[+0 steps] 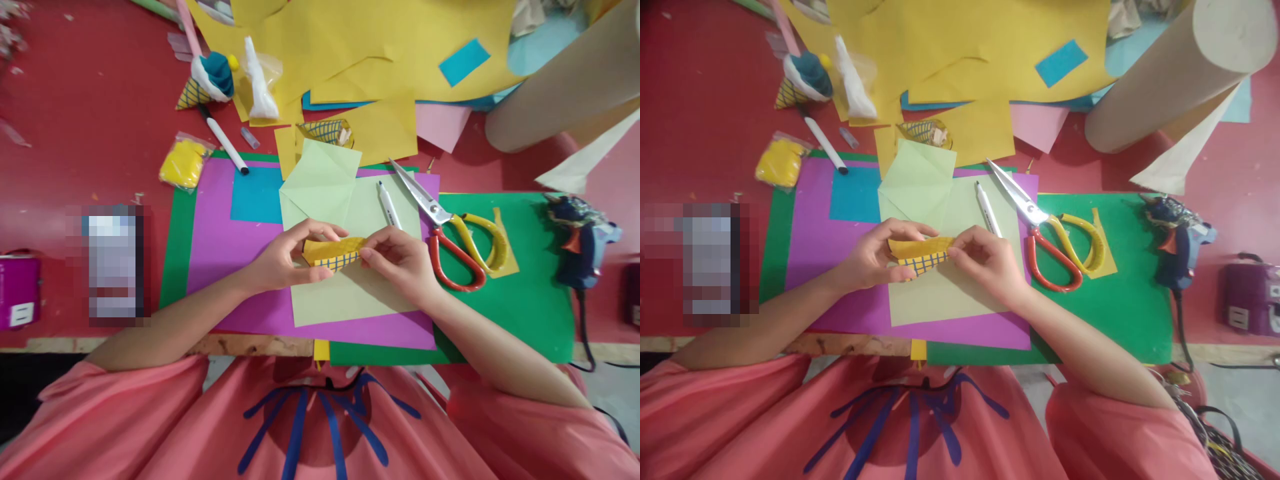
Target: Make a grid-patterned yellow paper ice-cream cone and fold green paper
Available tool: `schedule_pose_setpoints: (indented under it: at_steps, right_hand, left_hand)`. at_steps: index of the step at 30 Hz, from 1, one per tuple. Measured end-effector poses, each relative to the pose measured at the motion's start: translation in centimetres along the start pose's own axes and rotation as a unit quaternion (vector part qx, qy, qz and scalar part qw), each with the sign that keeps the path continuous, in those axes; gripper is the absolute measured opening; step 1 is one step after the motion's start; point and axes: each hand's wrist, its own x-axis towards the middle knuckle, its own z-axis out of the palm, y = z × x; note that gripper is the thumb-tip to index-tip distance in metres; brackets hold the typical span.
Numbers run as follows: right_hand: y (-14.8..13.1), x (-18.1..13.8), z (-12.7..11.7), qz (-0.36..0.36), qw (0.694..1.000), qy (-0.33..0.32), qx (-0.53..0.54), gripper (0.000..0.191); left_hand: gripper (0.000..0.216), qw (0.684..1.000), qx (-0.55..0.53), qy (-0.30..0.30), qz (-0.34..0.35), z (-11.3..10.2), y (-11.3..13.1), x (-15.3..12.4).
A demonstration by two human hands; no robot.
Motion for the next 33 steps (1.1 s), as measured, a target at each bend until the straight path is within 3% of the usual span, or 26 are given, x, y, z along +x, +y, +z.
schedule_pose_setpoints:
  at_steps: [6,10,13,19,30,33]
  right_hand:
    - [0.1,0.0,0.2,0.013,0.999,0.006,0.048,0.014]
    - [0.6,0.0,0.3,-0.018,0.996,-0.007,0.085,0.017]
    - [1.1,0.0,0.2,-0.04,0.997,-0.026,0.068,0.021]
    - [0.9,0.0,0.2,-0.033,0.998,-0.031,0.036,0.01]
    - [0.5,0.0,0.4,0.014,0.994,-0.013,0.104,0.013]
    - [0.4,0.0,0.4,0.017,0.994,-0.008,0.111,0.012]
  left_hand:
    - [0.03,1.0,0.004,0.014,0.014,0.3,0.0,0.2]
    - [0.029,0.999,0.002,0.023,0.033,0.3,-0.1,0.4]
    - [0.028,0.999,-0.009,0.023,0.038,0.3,-0.1,0.5]
    - [0.028,0.999,-0.007,0.006,0.044,0.3,0.0,0.4]
    - [0.014,1.0,-0.007,0.009,-0.015,0.5,0.6,0.1]
    - [0.022,0.999,-0.013,0.025,-0.021,0.5,0.5,0.1]
